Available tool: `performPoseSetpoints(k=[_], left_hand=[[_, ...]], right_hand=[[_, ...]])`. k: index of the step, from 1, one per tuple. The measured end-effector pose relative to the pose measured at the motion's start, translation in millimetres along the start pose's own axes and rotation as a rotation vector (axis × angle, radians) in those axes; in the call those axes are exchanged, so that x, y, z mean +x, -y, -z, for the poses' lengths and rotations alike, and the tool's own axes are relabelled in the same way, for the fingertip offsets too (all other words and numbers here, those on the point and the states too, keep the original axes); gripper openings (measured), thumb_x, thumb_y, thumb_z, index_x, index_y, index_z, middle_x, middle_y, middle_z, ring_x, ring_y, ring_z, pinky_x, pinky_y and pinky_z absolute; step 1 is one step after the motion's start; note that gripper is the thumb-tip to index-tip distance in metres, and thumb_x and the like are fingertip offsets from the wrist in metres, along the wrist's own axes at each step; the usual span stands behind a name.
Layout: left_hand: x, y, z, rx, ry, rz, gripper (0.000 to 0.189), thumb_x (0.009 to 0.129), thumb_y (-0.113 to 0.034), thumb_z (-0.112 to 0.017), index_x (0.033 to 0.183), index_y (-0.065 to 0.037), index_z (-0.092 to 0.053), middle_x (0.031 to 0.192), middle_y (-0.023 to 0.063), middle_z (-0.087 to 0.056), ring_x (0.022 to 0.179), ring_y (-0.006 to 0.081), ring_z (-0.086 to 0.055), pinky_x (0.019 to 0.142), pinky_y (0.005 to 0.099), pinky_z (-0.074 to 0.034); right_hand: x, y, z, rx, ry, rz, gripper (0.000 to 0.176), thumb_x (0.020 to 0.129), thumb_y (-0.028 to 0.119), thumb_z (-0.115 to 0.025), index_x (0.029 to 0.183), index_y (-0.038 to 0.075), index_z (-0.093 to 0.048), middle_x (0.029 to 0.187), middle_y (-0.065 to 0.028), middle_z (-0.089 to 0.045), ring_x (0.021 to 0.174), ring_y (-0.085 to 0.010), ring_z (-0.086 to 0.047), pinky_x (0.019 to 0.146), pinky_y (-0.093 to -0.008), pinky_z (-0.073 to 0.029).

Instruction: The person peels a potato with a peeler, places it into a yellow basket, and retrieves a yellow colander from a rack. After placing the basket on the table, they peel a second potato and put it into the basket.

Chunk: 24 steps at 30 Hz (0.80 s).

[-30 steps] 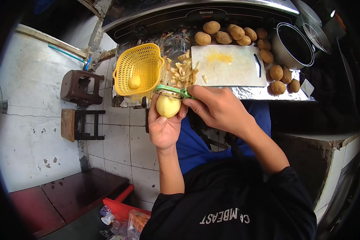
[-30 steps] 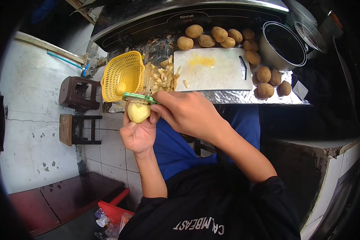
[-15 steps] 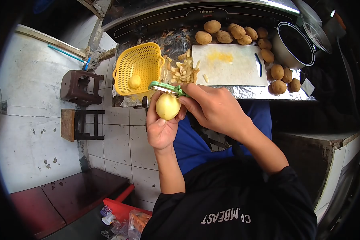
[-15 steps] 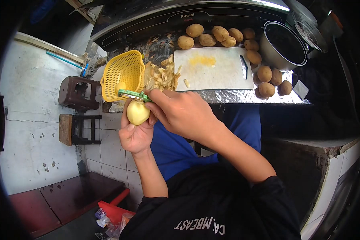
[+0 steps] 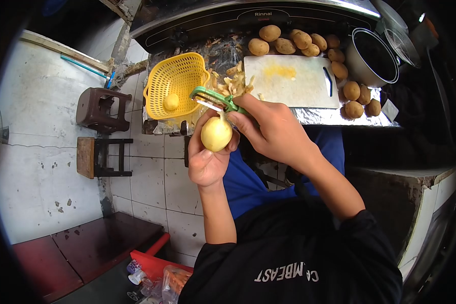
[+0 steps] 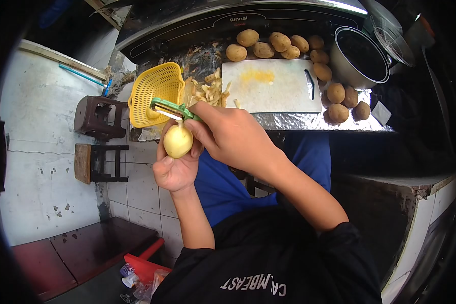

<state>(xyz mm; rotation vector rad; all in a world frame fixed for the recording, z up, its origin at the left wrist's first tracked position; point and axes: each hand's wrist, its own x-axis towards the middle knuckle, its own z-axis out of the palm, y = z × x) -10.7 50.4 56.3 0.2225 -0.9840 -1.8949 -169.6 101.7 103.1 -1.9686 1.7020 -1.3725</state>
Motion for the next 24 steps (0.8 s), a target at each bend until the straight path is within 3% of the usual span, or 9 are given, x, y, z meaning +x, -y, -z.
performPoseSetpoints(k=[2, 6, 11, 12, 15, 17, 19, 22, 24], left_hand=[[0, 3, 7, -0.032, 0.049, -0.005, 0.087, 0.072, -0.027, -0.055, 0.145, 0.014, -0.029, 0.122, 0.0221, -0.055, 0.085, 0.0219, -0.055, 0.073, 0.0305, -0.045], [2, -2, -2, 0.053, -0.051, 0.025, 0.084, 0.074, -0.027, -0.055, 0.146, 0.01, -0.032, 0.133, 0.0234, -0.052, 0.087, 0.0186, -0.055, 0.073, 0.0271, -0.045], [11, 5, 11, 0.058, 0.002, -0.021, 0.085, 0.075, -0.028, -0.054, 0.148, 0.009, -0.03, 0.144, 0.0248, -0.044, 0.084, 0.019, -0.054, 0.073, 0.028, -0.045], [11, 6, 12, 0.064, -0.01, -0.015, 0.085, 0.075, -0.028, -0.054, 0.148, 0.009, -0.03, 0.144, 0.0248, -0.043, 0.083, 0.0191, -0.053, 0.073, 0.0283, -0.045], [12, 7, 18, 0.048, -0.028, -0.008, 0.087, 0.075, -0.027, -0.055, 0.149, 0.009, -0.028, 0.144, 0.024, -0.044, 0.083, 0.0188, -0.053, 0.072, 0.0275, -0.045], [15, 7, 19, 0.086, -0.048, 0.003, 0.087, 0.074, -0.026, -0.055, 0.149, 0.009, -0.027, 0.143, 0.023, -0.045, 0.084, 0.0179, -0.054, 0.071, 0.0262, -0.045], [18, 9, 18, 0.106, -0.052, 0.014, 0.088, 0.074, -0.026, -0.055, 0.149, 0.009, -0.026, 0.142, 0.0227, -0.046, 0.085, 0.0173, -0.055, 0.071, 0.0256, -0.045], [17, 11, 22, 0.137, -0.05, 0.045, 0.087, 0.074, -0.025, -0.054, 0.149, 0.009, -0.026, 0.141, 0.0222, -0.047, 0.085, 0.0166, -0.055, 0.07, 0.0249, -0.045], [18, 13, 26, 0.139, -0.045, 0.059, 0.087, 0.075, -0.025, -0.054, 0.149, 0.01, -0.026, 0.141, 0.0219, -0.047, 0.084, 0.0164, -0.055, 0.07, 0.0247, -0.045]], right_hand=[[2, 2, 3, 0.248, 0.038, -0.166, 0.025, 0.092, 0.024, -0.065, 0.104, 0.002, -0.062, 0.068, -0.0155, -0.065, 0.059, -0.0327, -0.066, 0.054, -0.038, -0.051], [6, 6, 4, 0.31, 0.115, -0.235, 0.026, 0.091, 0.022, -0.066, 0.103, 0.0, -0.065, 0.068, -0.0161, -0.066, 0.059, -0.0301, -0.068, 0.056, -0.0344, -0.052], [25, -22, -21, 0.575, -0.072, -0.365, 0.026, 0.089, 0.023, -0.067, 0.096, -0.002, -0.068, 0.072, -0.0121, -0.069, 0.064, -0.0158, -0.067, 0.061, -0.0304, -0.052], [32, -21, -14, 0.69, 0.022, -0.481, 0.028, 0.09, 0.026, -0.068, 0.095, -0.002, -0.068, 0.075, -0.0109, -0.07, 0.067, -0.0125, -0.065, 0.064, -0.0291, -0.051], [36, -26, -15, 0.539, 0.24, -0.448, 0.028, 0.094, 0.026, -0.068, 0.102, -0.001, -0.068, 0.079, -0.0033, -0.067, 0.071, -0.0073, -0.058, 0.065, -0.0248, -0.049], [34, -28, -22, 0.557, 0.236, -0.401, 0.031, 0.092, 0.028, -0.069, 0.103, -0.001, -0.068, 0.078, -0.0037, -0.067, 0.064, -0.0086, -0.059, 0.061, -0.0243, -0.049], [31, -28, -26, 0.816, 0.207, -0.538, 0.031, 0.092, 0.028, -0.07, 0.102, -0.001, -0.067, 0.07, -0.0021, -0.062, 0.053, -0.0071, -0.053, 0.052, -0.0215, -0.044], [37, -27, -17, 0.874, 0.311, -0.68, 0.031, 0.092, 0.027, -0.07, 0.101, -0.002, -0.066, 0.063, 0.0008, -0.056, 0.048, -0.0047, -0.046, 0.046, -0.0203, -0.036], [34, -37, -20, 0.925, 0.315, -0.694, 0.028, 0.093, 0.025, -0.068, 0.097, -0.003, -0.065, 0.064, -0.002, -0.059, 0.051, -0.0065, -0.053, 0.046, -0.0207, -0.039]])
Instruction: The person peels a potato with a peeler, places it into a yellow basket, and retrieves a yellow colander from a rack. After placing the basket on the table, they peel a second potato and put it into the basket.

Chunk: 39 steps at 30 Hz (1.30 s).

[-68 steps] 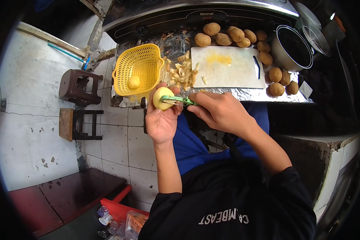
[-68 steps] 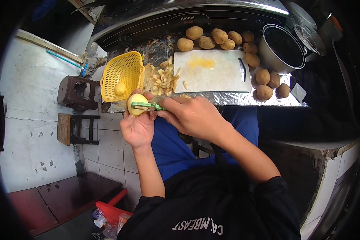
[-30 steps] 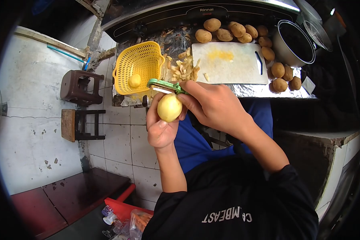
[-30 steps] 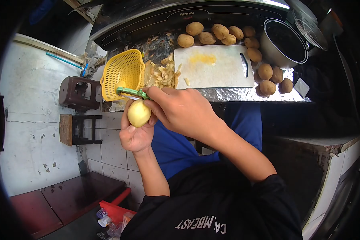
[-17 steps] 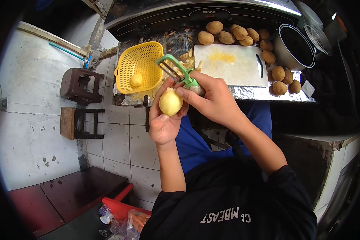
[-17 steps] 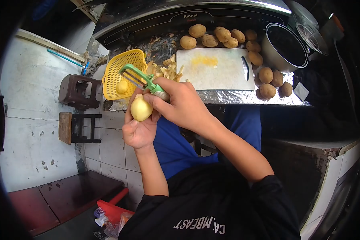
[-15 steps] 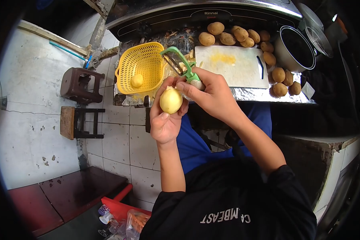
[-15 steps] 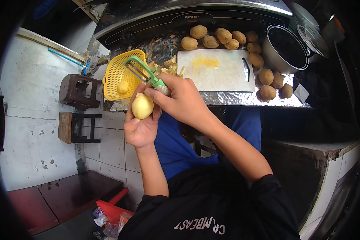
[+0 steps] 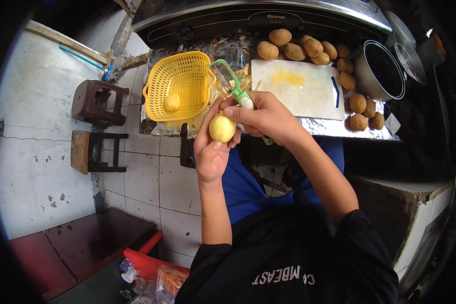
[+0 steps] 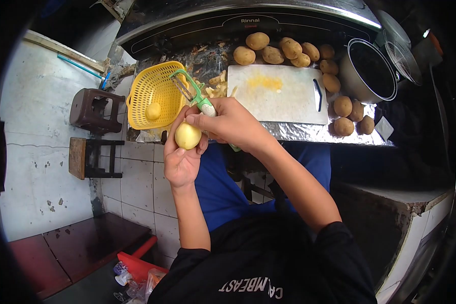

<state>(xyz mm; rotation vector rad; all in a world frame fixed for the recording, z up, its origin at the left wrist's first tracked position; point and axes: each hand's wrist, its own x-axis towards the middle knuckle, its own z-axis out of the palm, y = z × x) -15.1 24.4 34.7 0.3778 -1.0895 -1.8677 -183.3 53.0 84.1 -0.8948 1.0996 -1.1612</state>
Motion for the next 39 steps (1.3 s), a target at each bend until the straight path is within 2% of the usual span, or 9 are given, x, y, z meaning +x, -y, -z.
performPoseSetpoints(k=[2, 6, 10, 18, 20, 22, 27, 30, 39], left_hand=[[2, 1, 3, 0.059, 0.05, 0.009, 0.087, 0.077, -0.026, -0.054, 0.15, 0.011, -0.024, 0.145, 0.0257, -0.041, 0.086, 0.0192, -0.054, 0.074, 0.0283, -0.046], [2, 2, 0, 0.077, 0.041, 0.016, 0.086, 0.077, -0.025, -0.054, 0.15, 0.011, -0.023, 0.145, 0.0247, -0.042, 0.087, 0.019, -0.055, 0.074, 0.0277, -0.046], [3, 3, -2, 0.099, -0.015, 0.018, 0.082, 0.076, -0.019, -0.051, 0.149, 0.01, -0.027, 0.136, 0.0211, -0.05, 0.083, 0.0151, -0.055, 0.068, 0.0243, -0.043], [3, 3, 2, 0.161, 0.008, -0.042, 0.081, 0.08, -0.02, -0.054, 0.15, 0.01, -0.025, 0.117, 0.0145, -0.057, 0.085, 0.0145, -0.055, 0.069, 0.0245, -0.043], [1, 5, 8, 0.241, 0.093, -0.044, 0.081, 0.082, -0.019, -0.055, 0.151, 0.01, -0.024, 0.13, 0.0158, -0.053, 0.085, 0.0143, -0.055, 0.07, 0.0248, -0.044], [1, 4, 8, 0.238, 0.087, -0.04, 0.08, 0.082, -0.018, -0.055, 0.151, 0.01, -0.024, 0.133, 0.0158, -0.051, 0.085, 0.0142, -0.055, 0.07, 0.0249, -0.044], [2, 2, 1, 0.258, -0.005, -0.029, 0.088, 0.077, -0.024, -0.057, 0.15, 0.012, -0.023, 0.129, 0.0201, -0.053, 0.086, 0.0167, -0.055, 0.069, 0.0248, -0.043], [6, 3, 3, 0.217, 0.062, -0.077, 0.079, 0.082, -0.018, -0.054, 0.15, 0.01, -0.025, 0.136, 0.0155, -0.05, 0.087, 0.0138, -0.055, 0.072, 0.0253, -0.045], [21, 4, 0, 0.073, -0.055, -0.068, 0.071, 0.083, -0.016, -0.052, 0.146, 0.009, -0.032, 0.141, 0.0206, -0.046, 0.09, 0.0164, -0.057, 0.073, 0.0248, -0.044]], right_hand=[[3, -6, 3, 0.042, 0.022, -0.011, 0.027, 0.094, 0.022, -0.066, 0.092, -0.005, -0.065, 0.066, -0.0047, -0.063, 0.053, -0.0082, -0.06, 0.046, -0.0211, -0.042], [3, -1, 0, 0.061, -0.038, 0.013, 0.024, 0.094, 0.022, -0.066, 0.093, -0.002, -0.065, 0.061, -0.0001, -0.056, 0.049, -0.0049, -0.052, 0.043, -0.0199, -0.036], [9, -6, 5, 0.112, -0.074, -0.008, 0.03, 0.093, 0.028, -0.069, 0.102, 0.0, -0.066, 0.058, 0.0027, -0.05, 0.046, -0.0032, -0.04, 0.043, -0.0203, -0.027], [4, -9, -2, 0.1, -0.028, 0.026, 0.03, 0.094, 0.028, -0.069, 0.1, -0.001, -0.067, 0.058, 0.003, -0.049, 0.046, -0.0037, -0.039, 0.043, -0.0211, -0.027], [8, -12, 0, 0.147, -0.049, 0.036, 0.03, 0.094, 0.029, -0.069, 0.1, -0.001, -0.068, 0.058, 0.003, -0.049, 0.046, -0.0038, -0.039, 0.043, -0.0211, -0.027], [14, -16, 6, 0.137, -0.112, -0.044, 0.026, 0.095, 0.022, -0.064, 0.101, -0.004, -0.067, 0.06, -0.0016, -0.057, 0.048, -0.007, -0.052, 0.043, -0.0201, -0.034], [8, -7, -3, 0.116, -0.083, -0.046, 0.027, 0.096, 0.025, -0.064, 0.094, -0.002, -0.067, 0.057, -0.0006, -0.053, 0.045, -0.0059, -0.046, 0.041, -0.0218, -0.029], [11, -14, 1, 0.166, -0.033, -0.086, 0.028, 0.096, 0.026, -0.064, 0.089, -0.001, -0.066, 0.056, -0.0015, -0.054, 0.044, -0.0052, -0.043, 0.04, -0.022, -0.027], [14, -15, 16, 0.334, 0.015, -0.108, 0.018, 0.092, 0.019, -0.069, 0.09, 0.002, -0.063, 0.069, -0.0045, -0.062, 0.048, -0.005, -0.041, 0.043, -0.0215, -0.028]])
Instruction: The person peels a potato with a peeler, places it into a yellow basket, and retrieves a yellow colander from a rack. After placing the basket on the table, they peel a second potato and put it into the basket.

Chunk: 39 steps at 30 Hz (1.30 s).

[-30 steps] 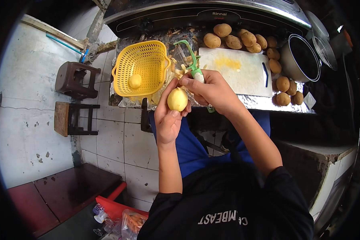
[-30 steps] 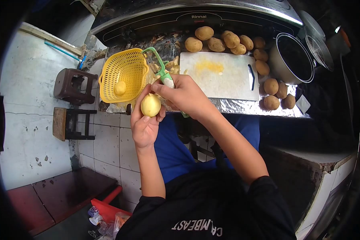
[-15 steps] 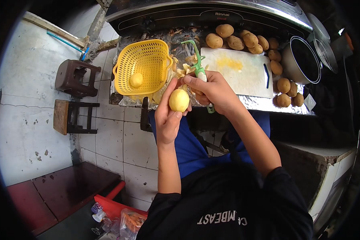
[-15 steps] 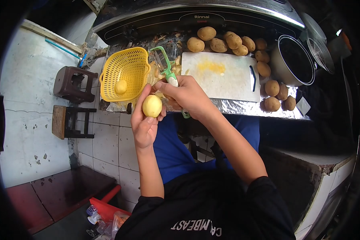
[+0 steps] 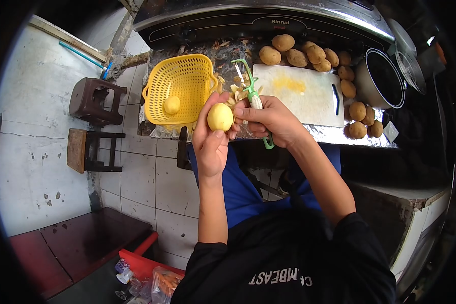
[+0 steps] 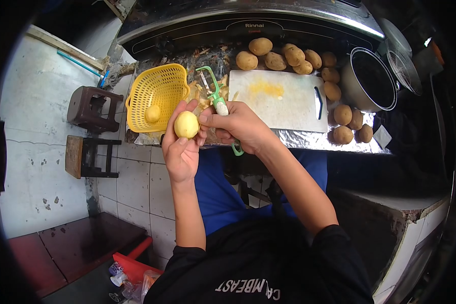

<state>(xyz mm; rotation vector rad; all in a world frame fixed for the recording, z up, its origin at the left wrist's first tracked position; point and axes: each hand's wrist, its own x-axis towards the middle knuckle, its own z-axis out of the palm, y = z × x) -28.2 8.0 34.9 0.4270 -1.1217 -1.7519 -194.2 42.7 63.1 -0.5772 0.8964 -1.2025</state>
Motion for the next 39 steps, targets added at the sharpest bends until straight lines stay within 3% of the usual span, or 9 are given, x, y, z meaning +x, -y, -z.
performPoseSetpoints(k=[6, 8, 12, 13, 16, 21, 28, 33, 39], left_hand=[[-2, 1, -4, -0.086, 0.023, -0.035, 0.066, 0.086, -0.013, -0.053, 0.146, 0.007, -0.033, 0.141, 0.0215, -0.047, 0.091, 0.0192, -0.058, 0.074, 0.0266, -0.046], [-4, -1, -3, -0.078, 0.011, -0.043, 0.063, 0.088, -0.01, -0.057, 0.145, 0.006, -0.034, 0.138, 0.0222, -0.049, 0.091, 0.0201, -0.06, 0.073, 0.0282, -0.047], [-10, -4, 2, -0.064, 0.049, -0.038, 0.062, 0.091, -0.01, -0.062, 0.145, 0.005, -0.037, 0.131, 0.0216, -0.056, 0.089, 0.0207, -0.062, 0.07, 0.0279, -0.048], [-11, -5, 1, -0.052, 0.031, -0.036, 0.062, 0.091, -0.012, -0.064, 0.145, 0.005, -0.037, 0.127, 0.0211, -0.058, 0.087, 0.0205, -0.063, 0.068, 0.0273, -0.049], [-16, -7, 3, -0.028, 0.016, -0.049, 0.064, 0.091, -0.016, -0.069, 0.144, 0.004, -0.039, 0.123, 0.0206, -0.062, 0.082, 0.02, -0.063, 0.064, 0.0265, -0.049], [-18, -17, -6, -0.055, 0.011, -0.079, 0.068, 0.09, -0.02, -0.072, 0.144, 0.004, -0.04, 0.123, 0.0215, -0.063, 0.079, 0.0186, -0.063, 0.062, 0.0269, -0.049], [-24, -22, -16, 0.169, 0.033, -0.116, 0.066, 0.094, -0.027, -0.066, 0.143, 0.008, -0.038, 0.116, 0.0182, -0.062, 0.081, 0.0166, -0.059, 0.062, 0.0258, -0.046], [-26, -22, -15, -0.067, 0.056, -0.078, 0.063, 0.092, -0.014, -0.068, 0.142, 0.009, -0.039, 0.103, 0.0149, -0.062, 0.082, 0.0197, -0.062, 0.064, 0.0278, -0.048], [-19, -10, -6, -0.066, 0.016, -0.059, 0.062, 0.093, -0.013, -0.066, 0.145, 0.006, -0.037, 0.115, 0.0178, -0.061, 0.083, 0.0203, -0.063, 0.065, 0.027, -0.048]], right_hand=[[4, 17, 2, -0.121, -0.137, 0.131, 0.023, 0.089, 0.018, -0.071, 0.099, -0.001, -0.065, 0.071, -0.0044, -0.064, 0.049, -0.007, -0.047, 0.044, -0.0236, -0.035], [5, 24, 1, -0.733, -0.286, 0.205, 0.032, 0.091, 0.025, -0.07, 0.103, -0.004, -0.064, 0.068, -0.0052, -0.063, 0.054, -0.009, -0.056, 0.048, -0.0265, -0.043], [-3, 17, -1, -0.929, -0.367, 0.318, 0.039, 0.095, 0.03, -0.064, 0.107, -0.007, -0.061, 0.068, -0.019, -0.064, 0.059, -0.0236, -0.065, 0.056, -0.0363, -0.048], [-10, 16, -5, -0.934, -0.356, 0.428, 0.033, 0.096, 0.026, -0.063, 0.108, -0.005, -0.061, 0.07, -0.0229, -0.063, 0.06, -0.0323, -0.065, 0.057, -0.039, -0.048], [-38, 21, -13, -1.002, -0.15, 0.629, 0.027, 0.094, 0.023, -0.064, 0.108, 0.0, -0.062, 0.071, -0.0206, -0.063, 0.063, -0.0349, -0.065, 0.058, -0.0402, -0.049], [-62, 14, -19, -1.286, -0.1, 0.817, 0.025, 0.09, 0.024, -0.068, 0.107, 0.007, -0.064, 0.074, -0.0119, -0.066, 0.062, -0.0324, -0.065, 0.054, -0.0391, -0.051], [-61, 13, -22, -1.222, -0.16, 0.851, 0.023, 0.09, 0.022, -0.068, 0.105, 0.005, -0.064, 0.073, -0.0133, -0.066, 0.064, -0.0326, -0.066, 0.056, -0.0403, -0.051], [-44, 11, -20, -1.176, -0.184, 0.883, 0.021, 0.089, 0.018, -0.068, 0.103, 0.003, -0.064, 0.073, -0.0163, -0.065, 0.064, -0.0351, -0.065, 0.057, -0.0422, -0.05], [-14, 6, -9, -1.141, -0.286, 0.824, 0.022, 0.087, 0.015, -0.069, 0.103, 0.001, -0.064, 0.073, -0.0184, -0.064, 0.066, -0.0372, -0.064, 0.059, -0.0433, -0.05]])
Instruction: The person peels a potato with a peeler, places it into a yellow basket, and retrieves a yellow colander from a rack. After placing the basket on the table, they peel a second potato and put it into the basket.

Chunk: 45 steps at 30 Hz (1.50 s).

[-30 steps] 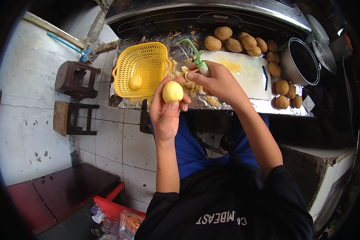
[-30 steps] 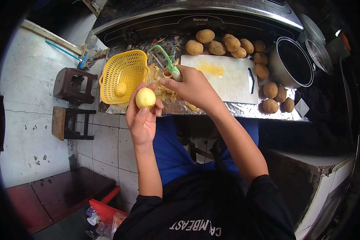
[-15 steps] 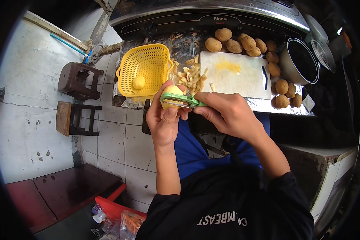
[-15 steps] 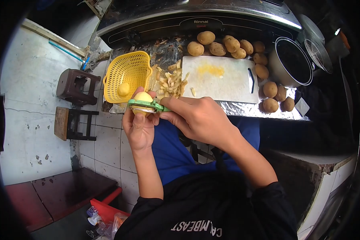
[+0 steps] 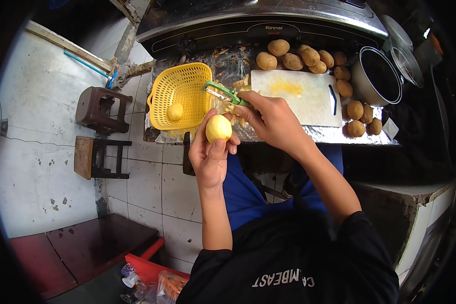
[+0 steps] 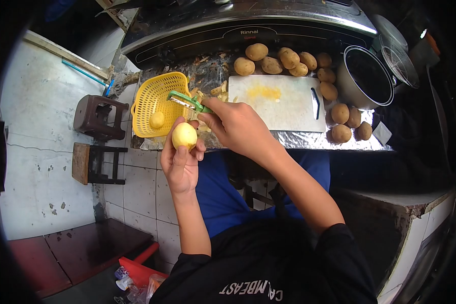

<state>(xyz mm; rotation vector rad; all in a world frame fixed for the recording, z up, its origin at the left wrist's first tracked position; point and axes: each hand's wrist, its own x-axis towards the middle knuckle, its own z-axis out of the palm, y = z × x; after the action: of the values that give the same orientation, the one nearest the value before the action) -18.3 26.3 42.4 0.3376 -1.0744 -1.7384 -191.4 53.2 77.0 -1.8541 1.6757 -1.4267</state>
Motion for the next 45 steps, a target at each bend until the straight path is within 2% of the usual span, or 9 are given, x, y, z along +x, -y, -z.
performPoseSetpoints(k=[4, 6, 16, 24, 28, 34, 39, 42, 45], left_hand=[[-2, 4, 5, 0.047, -0.103, 0.026, 0.057, 0.092, -0.009, -0.067, 0.141, 0.004, -0.041, 0.122, 0.0196, -0.06, 0.085, 0.0207, -0.064, 0.068, 0.0274, -0.051], [-4, 5, 5, 0.077, -0.13, 0.017, 0.056, 0.09, -0.006, -0.069, 0.138, 0.004, -0.042, 0.122, 0.0188, -0.059, 0.085, 0.0208, -0.065, 0.068, 0.0278, -0.052], [-7, -2, 5, 0.297, -0.191, -0.007, 0.046, 0.084, -0.004, -0.077, 0.12, 0.002, -0.049, 0.109, 0.0135, -0.06, 0.078, 0.0185, -0.066, 0.064, 0.0273, -0.055], [-15, 1, 0, 0.243, -0.183, 0.091, 0.044, 0.085, -0.007, -0.077, 0.119, 0.0, -0.051, 0.107, 0.0117, -0.062, 0.073, 0.0151, -0.063, 0.06, 0.0236, -0.05], [-20, 5, 1, 0.255, -0.191, 0.139, 0.046, 0.084, -0.005, -0.077, 0.122, 0.0, -0.05, 0.106, 0.011, -0.061, 0.075, 0.0148, -0.062, 0.059, 0.0233, -0.05], [-17, 4, -1, 0.21, -0.19, 0.103, 0.036, 0.093, -0.012, -0.068, 0.122, 0.0, -0.051, 0.104, 0.0113, -0.061, 0.075, 0.0159, -0.062, 0.06, 0.0256, -0.048], [-10, 4, 8, 0.08, -0.18, 0.192, 0.032, 0.1, -0.024, -0.054, 0.119, 0.001, -0.052, 0.101, 0.0126, -0.06, 0.076, 0.0196, -0.062, 0.06, 0.0278, -0.046], [-5, 2, 2, 0.064, -0.182, 0.231, 0.032, 0.1, -0.025, -0.05, 0.118, 0.001, -0.052, 0.1, 0.0137, -0.06, 0.077, 0.0217, -0.06, 0.062, 0.0296, -0.046], [-3, 6, 3, -0.07, -0.171, 0.246, 0.032, 0.099, -0.022, -0.051, 0.121, 0.001, -0.051, 0.103, 0.0144, -0.059, 0.084, 0.0241, -0.062, 0.069, 0.0316, -0.049]], right_hand=[[12, -16, -7, -0.055, -0.089, 0.039, 0.022, 0.084, 0.013, -0.069, 0.103, 0.002, -0.064, 0.079, -0.0169, -0.066, 0.071, -0.0362, -0.066, 0.062, -0.0438, -0.051], [16, -22, -6, -0.355, 0.069, -0.03, 0.03, 0.085, 0.011, -0.069, 0.114, 0.002, -0.066, 0.089, -0.0163, -0.068, 0.079, -0.0356, -0.067, 0.069, -0.0405, -0.053], [14, -46, -6, -0.259, 0.02, -0.061, 0.037, 0.077, 0.012, -0.07, 0.114, 0.006, -0.069, 0.09, -0.0159, -0.067, 0.082, -0.0342, -0.066, 0.073, -0.0428, -0.054], [12, -43, -13, -0.336, 0.003, -0.238, 0.033, 0.081, 0.036, -0.074, 0.101, 0.009, -0.076, 0.061, -0.0143, -0.065, 0.058, -0.0341, -0.064, 0.059, -0.0408, -0.053], [13, -44, -11, -0.391, -0.024, -0.23, 0.04, 0.078, 0.04, -0.076, 0.103, 0.009, -0.075, 0.061, -0.0147, -0.065, 0.058, -0.0337, -0.065, 0.059, -0.0402, -0.053], [19, -40, -2, -0.228, 0.109, -0.379, 0.049, 0.079, 0.045, -0.076, 0.108, 0.006, -0.073, 0.065, -0.0128, -0.066, 0.059, -0.0258, -0.066, 0.061, -0.0359, -0.052], [20, -38, 0, 0.343, 0.109, -0.632, 0.041, 0.084, 0.043, -0.072, 0.102, 0.006, -0.075, 0.065, -0.007, -0.063, 0.062, -0.0153, -0.058, 0.063, -0.0293, -0.046], [17, -37, 2, 0.416, 0.126, -0.662, 0.03, 0.09, 0.035, -0.069, 0.097, 0.007, -0.076, 0.062, 0.0048, -0.053, 0.054, -0.0055, -0.042, 0.051, -0.0261, -0.033], [18, -41, 4, 0.292, 0.144, -0.572, 0.033, 0.084, 0.033, -0.075, 0.099, 0.004, -0.075, 0.063, 0.0001, -0.058, 0.054, -0.0089, -0.046, 0.052, -0.0278, -0.037]])
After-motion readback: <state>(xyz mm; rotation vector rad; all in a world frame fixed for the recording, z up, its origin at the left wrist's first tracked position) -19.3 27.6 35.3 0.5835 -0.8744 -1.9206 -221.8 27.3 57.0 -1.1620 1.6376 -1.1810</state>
